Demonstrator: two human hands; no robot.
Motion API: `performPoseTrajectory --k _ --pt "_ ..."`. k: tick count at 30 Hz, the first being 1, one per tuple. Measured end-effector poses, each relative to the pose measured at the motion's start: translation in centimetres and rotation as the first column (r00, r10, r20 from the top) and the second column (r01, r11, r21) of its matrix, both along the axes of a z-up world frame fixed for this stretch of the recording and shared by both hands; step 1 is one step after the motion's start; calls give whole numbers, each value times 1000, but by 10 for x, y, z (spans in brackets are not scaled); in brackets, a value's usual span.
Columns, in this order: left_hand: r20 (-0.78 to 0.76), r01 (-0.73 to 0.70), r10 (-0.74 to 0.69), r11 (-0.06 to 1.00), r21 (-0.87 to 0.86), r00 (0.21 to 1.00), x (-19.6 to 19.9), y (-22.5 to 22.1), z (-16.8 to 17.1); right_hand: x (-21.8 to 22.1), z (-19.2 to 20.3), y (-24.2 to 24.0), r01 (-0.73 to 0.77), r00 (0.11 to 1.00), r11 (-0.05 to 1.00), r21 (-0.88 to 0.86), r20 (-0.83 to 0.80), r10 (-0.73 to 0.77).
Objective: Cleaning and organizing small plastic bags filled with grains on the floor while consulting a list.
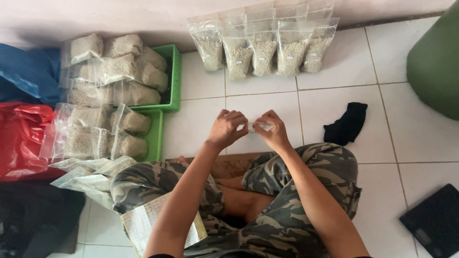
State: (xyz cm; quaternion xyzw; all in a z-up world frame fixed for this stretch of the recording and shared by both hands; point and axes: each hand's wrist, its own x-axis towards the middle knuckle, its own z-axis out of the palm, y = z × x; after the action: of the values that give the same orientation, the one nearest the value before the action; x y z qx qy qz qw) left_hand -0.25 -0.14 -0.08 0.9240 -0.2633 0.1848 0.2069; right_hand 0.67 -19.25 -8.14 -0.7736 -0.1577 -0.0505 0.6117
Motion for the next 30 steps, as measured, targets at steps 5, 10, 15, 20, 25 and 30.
performPoseTrajectory --k 5,10,15,20,25,30 --pt "-100 -54 41 990 -131 994 -1 5 -13 0 -2 2 -2 1000 1000 -3 -2 2" --pt "-189 -111 69 968 -223 980 -3 5 -18 2 -5 0 13 1000 999 -38 20 -12" --pt "-158 -111 79 974 -200 984 -3 3 -16 -1 3 2 34 999 999 -10 18 -34" --pt "-237 -157 88 943 -293 967 -4 4 -24 1 1 -1 33 999 999 -12 17 -32" --pt "-223 -119 51 946 -302 973 -5 4 -18 1 0 0 41 999 999 -17 35 -40" --pt "-243 -154 63 913 -377 968 -6 1 -27 3 -4 -2 45 999 999 8 27 -46"
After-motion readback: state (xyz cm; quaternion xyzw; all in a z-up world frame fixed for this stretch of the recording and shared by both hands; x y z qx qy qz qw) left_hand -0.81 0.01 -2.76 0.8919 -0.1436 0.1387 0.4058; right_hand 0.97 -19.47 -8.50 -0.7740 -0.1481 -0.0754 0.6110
